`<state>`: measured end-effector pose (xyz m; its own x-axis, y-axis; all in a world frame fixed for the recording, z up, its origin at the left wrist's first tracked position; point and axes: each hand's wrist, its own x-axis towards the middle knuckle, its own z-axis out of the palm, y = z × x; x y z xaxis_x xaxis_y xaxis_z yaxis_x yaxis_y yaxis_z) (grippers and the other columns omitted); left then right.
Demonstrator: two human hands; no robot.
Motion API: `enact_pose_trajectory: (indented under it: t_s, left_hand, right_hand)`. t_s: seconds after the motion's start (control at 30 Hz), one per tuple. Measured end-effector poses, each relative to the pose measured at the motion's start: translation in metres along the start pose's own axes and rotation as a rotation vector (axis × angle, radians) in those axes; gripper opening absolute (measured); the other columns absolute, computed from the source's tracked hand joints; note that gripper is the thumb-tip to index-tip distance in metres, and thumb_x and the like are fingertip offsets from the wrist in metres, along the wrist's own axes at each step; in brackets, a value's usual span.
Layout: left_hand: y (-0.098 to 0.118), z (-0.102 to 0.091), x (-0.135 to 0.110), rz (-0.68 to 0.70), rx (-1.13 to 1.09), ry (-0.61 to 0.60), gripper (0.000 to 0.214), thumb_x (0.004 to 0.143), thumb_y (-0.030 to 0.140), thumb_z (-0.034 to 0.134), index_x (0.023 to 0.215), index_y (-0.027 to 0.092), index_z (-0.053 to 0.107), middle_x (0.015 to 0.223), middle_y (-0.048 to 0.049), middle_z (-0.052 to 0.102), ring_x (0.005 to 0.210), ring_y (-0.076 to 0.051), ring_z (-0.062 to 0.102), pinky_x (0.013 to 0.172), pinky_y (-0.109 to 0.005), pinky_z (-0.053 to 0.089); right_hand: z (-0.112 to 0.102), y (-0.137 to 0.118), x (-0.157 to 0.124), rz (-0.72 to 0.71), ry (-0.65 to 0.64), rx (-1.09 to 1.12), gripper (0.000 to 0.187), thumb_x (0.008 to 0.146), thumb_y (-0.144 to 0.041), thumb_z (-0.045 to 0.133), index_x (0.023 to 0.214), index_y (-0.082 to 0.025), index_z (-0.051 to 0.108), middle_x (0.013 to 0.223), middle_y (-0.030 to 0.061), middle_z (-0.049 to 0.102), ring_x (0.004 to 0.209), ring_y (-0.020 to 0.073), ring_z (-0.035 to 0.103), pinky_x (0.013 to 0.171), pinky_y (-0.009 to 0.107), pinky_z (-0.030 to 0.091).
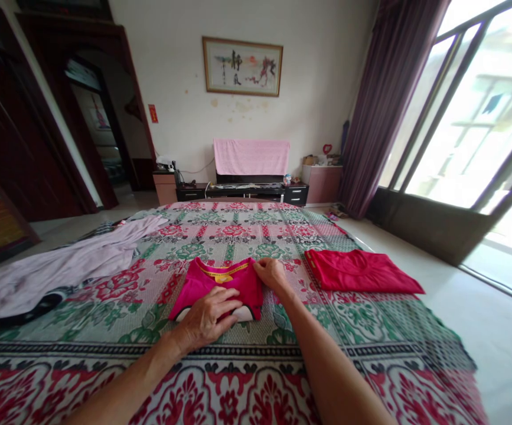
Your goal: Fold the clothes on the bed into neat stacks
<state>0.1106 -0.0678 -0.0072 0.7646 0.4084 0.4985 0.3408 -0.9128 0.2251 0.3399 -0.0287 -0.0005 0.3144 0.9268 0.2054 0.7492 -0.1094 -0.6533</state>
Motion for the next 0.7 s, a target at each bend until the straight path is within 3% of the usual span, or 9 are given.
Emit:
enact_pose_trajectory:
  t_s: [0.13, 0.4, 0.7]
  left_hand:
    - [0.0, 0.001, -0.001, 0.016, 0.011, 0.0, 0.03, 0.091, 0.032, 0.049, 0.114, 0.022, 0.065, 0.12, -0.0065, 0.063, 0.108, -0.02, 0.054, 0.096, -0.036, 0.045]
    - [0.001, -0.001, -0.001, 0.028, 0.031, -0.01, 0.03, 0.092, 0.031, 0.048, 0.113, 0.023, 0.066, 0.121, -0.0064, 0.063, 0.104, -0.019, 0.055, 0.093, -0.034, 0.045]
    - [-0.003, 0.003, -0.001, 0.027, 0.036, -0.019, 0.03, 0.092, 0.034, 0.046, 0.111, 0.026, 0.068, 0.119, -0.004, 0.064, 0.097, -0.017, 0.057, 0.089, -0.032, 0.045]
  right_hand:
    - [0.0, -0.001, 0.002, -0.032, 0.078, 0.054, 0.031, 0.08, -0.039, 0.05, 0.074, -0.017, 0.072, 0.064, 0.0009, 0.066, 0.063, 0.0145, 0.059, 0.055, 0.021, 0.036]
    - [0.008, -0.013, -0.003, -0.128, 0.269, 0.164, 0.039, 0.086, -0.043, 0.039, 0.088, -0.016, 0.067, 0.074, 0.006, 0.069, 0.064, 0.0169, 0.06, 0.06, 0.024, 0.041]
    - [0.01, -0.006, 0.003, -0.219, 0.277, 0.143, 0.037, 0.088, -0.044, 0.039, 0.094, -0.019, 0.065, 0.077, 0.006, 0.071, 0.07, 0.0183, 0.064, 0.063, 0.024, 0.042]
